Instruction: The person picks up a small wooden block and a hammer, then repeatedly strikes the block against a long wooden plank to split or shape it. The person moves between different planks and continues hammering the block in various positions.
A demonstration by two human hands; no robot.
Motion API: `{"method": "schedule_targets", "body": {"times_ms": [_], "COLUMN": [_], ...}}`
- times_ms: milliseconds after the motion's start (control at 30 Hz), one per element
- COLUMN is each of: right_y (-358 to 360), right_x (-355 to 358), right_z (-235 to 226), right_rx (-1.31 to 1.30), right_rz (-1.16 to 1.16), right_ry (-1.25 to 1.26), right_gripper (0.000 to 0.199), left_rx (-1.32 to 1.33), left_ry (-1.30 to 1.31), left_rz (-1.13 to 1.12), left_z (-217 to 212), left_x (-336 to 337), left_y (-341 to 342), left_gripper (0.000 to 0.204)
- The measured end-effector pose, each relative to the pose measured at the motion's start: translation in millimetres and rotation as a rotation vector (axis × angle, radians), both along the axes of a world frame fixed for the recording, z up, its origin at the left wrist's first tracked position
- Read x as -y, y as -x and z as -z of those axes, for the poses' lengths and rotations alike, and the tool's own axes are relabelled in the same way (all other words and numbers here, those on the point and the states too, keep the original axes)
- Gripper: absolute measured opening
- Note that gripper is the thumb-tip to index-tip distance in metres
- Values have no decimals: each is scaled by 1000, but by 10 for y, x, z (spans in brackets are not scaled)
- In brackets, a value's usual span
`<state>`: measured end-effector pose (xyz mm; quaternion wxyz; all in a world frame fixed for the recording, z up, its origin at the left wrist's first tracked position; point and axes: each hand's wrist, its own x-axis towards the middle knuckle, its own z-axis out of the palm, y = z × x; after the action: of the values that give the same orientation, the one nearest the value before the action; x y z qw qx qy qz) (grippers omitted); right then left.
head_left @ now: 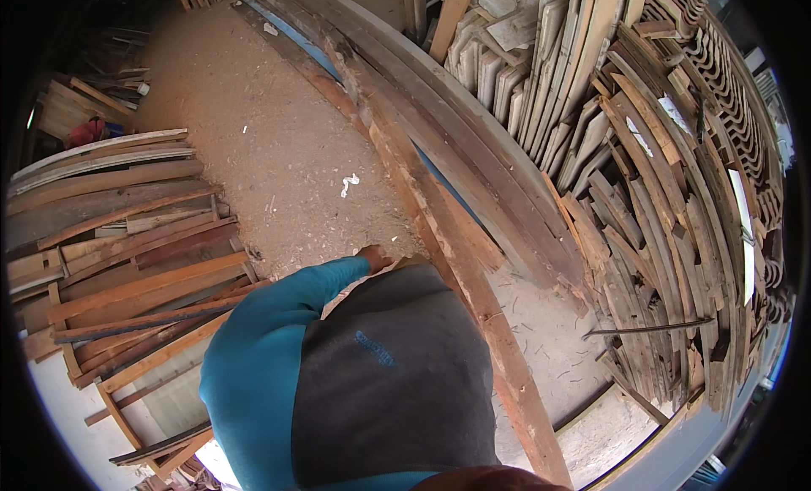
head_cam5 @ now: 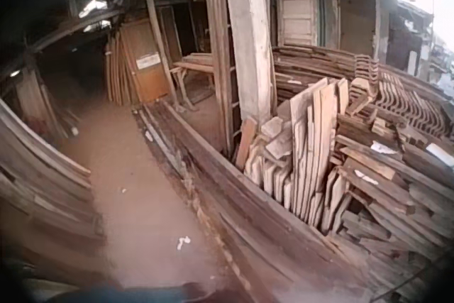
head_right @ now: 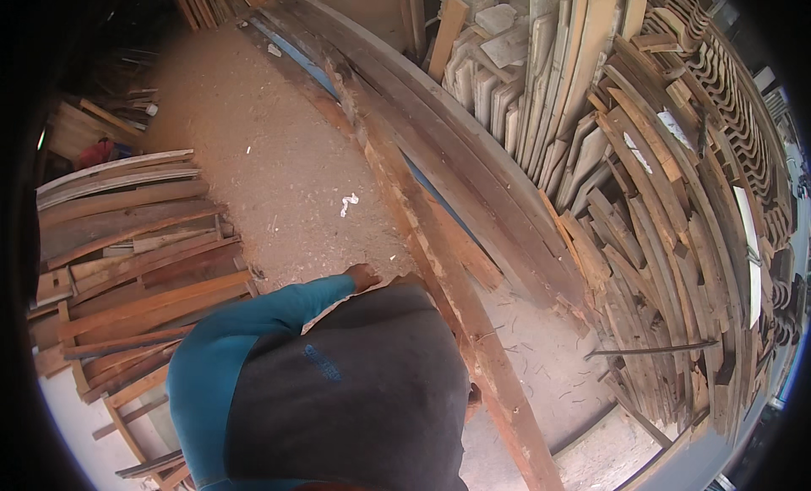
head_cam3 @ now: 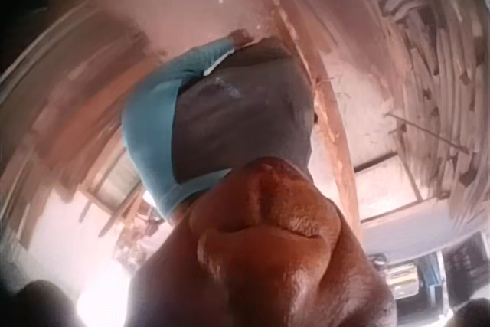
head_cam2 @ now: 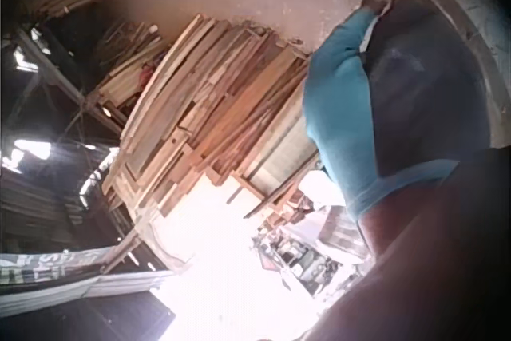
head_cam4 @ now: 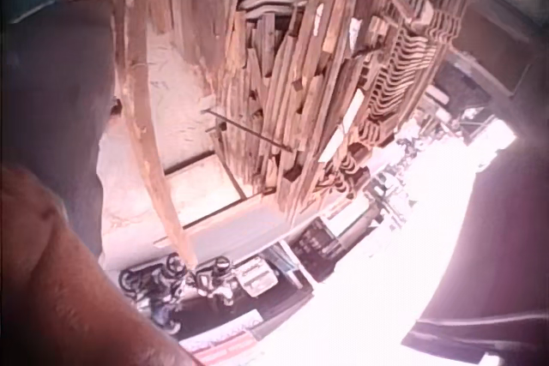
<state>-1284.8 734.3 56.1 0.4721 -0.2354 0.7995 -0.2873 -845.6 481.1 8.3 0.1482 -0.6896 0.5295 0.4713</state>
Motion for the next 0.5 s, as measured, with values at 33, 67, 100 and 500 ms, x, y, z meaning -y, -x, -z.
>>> {"method": "schedule_targets", "body": {"times_ms": [33, 67, 100, 500], "right_y": [2, -3, -23, -1186], "right_x": [116, 254, 420, 2522], "right_z": [29, 57, 77, -1071], "right_rx": [1, -2, 5, -92], "right_rz": [-42, -73, -91, -261], "right_ry": [45, 86, 113, 469], "right_gripper": [52, 52, 52, 55], "left_rx": [85, 225, 351, -13], "left_ry": [-74, -128, -70, -33], "left_rz": [-128, -129, -223, -842], "left_z": [119, 177, 218, 617], "left_x": [-538, -1017, -1519, -2636], "left_y": [-487, -961, -1407, -2227], "left_gripper": [61, 60, 58, 57]}}
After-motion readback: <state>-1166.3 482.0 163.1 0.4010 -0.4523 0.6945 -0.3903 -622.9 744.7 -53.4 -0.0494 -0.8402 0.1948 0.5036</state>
